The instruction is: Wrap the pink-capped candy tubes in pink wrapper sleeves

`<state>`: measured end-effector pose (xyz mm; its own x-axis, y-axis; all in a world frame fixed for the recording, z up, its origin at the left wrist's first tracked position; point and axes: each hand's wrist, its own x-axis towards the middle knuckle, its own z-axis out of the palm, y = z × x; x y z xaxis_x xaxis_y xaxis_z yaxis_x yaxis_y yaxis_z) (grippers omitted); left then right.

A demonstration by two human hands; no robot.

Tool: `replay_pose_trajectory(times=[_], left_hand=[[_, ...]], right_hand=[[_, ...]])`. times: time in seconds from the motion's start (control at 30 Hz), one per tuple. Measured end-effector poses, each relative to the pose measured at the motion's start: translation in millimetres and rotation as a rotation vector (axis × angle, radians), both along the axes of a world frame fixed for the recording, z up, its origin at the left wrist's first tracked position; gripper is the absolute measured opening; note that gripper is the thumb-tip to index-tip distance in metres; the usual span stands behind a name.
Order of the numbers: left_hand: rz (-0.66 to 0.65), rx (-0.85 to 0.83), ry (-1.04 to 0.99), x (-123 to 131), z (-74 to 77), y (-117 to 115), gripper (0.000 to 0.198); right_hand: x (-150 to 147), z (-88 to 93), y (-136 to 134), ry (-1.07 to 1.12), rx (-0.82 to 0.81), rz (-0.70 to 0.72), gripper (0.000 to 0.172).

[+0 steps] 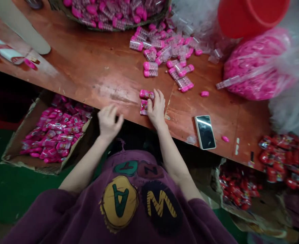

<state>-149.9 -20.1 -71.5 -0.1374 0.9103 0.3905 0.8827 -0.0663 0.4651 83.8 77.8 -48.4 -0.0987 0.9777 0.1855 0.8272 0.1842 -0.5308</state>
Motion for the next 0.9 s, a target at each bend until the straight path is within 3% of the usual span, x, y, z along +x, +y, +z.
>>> replay_pose_trajectory(times=[0.07,0.17,0.27,0.37,0.43,0.57,0.63,0.7,0.8,0.9], left_hand=[[-0.122,-0.103,-0.051,47,8.4,14,0.046],[-0.214,-0.134,-0.053,80,16.7,26,0.043],[-0.264,-0.011,-0.13,82,18.6,34,0.035],[-0.169,0.198,-0.312,70,12.2,33,0.027],[-0.1,0.277,-0.347,60,2.6,20,0.024],[-0.148,0.252,-0.212,45,-27.2,-28,0.013],[-0.18,0.282,-0.134,41,-42.1,-49,0.01],[-0.196,0.292,-0.087,37,-50.9,-63,0.009],[-0.231,0.229,-0.074,31,-49.2,-72,0.009],[-0.266,0.211,-0.102,28,-38.8,-72,0.01]], right_hand=[[-3,-1.2,19,-0.061,-0.075,0.038,0.055],[-3,1.3,37,-0.103,-0.135,0.121,0.047],[0,8.4,54,-0.064,-0.158,0.12,0.04],[-19,21.2,69,0.061,-0.141,0.024,0.038],[-54,32.2,69,0.15,-0.086,0.035,0.035],[-160,50.7,30,0.188,-0.01,0.451,0.023],[-200,52.4,-2,0.087,0.041,0.639,0.04],[-217,48.8,-23,-0.022,0.107,0.751,0.044],[-190,40.3,-20,-0.106,0.162,0.749,0.033],[-105,33.1,17,-0.156,0.101,0.47,0.031]])
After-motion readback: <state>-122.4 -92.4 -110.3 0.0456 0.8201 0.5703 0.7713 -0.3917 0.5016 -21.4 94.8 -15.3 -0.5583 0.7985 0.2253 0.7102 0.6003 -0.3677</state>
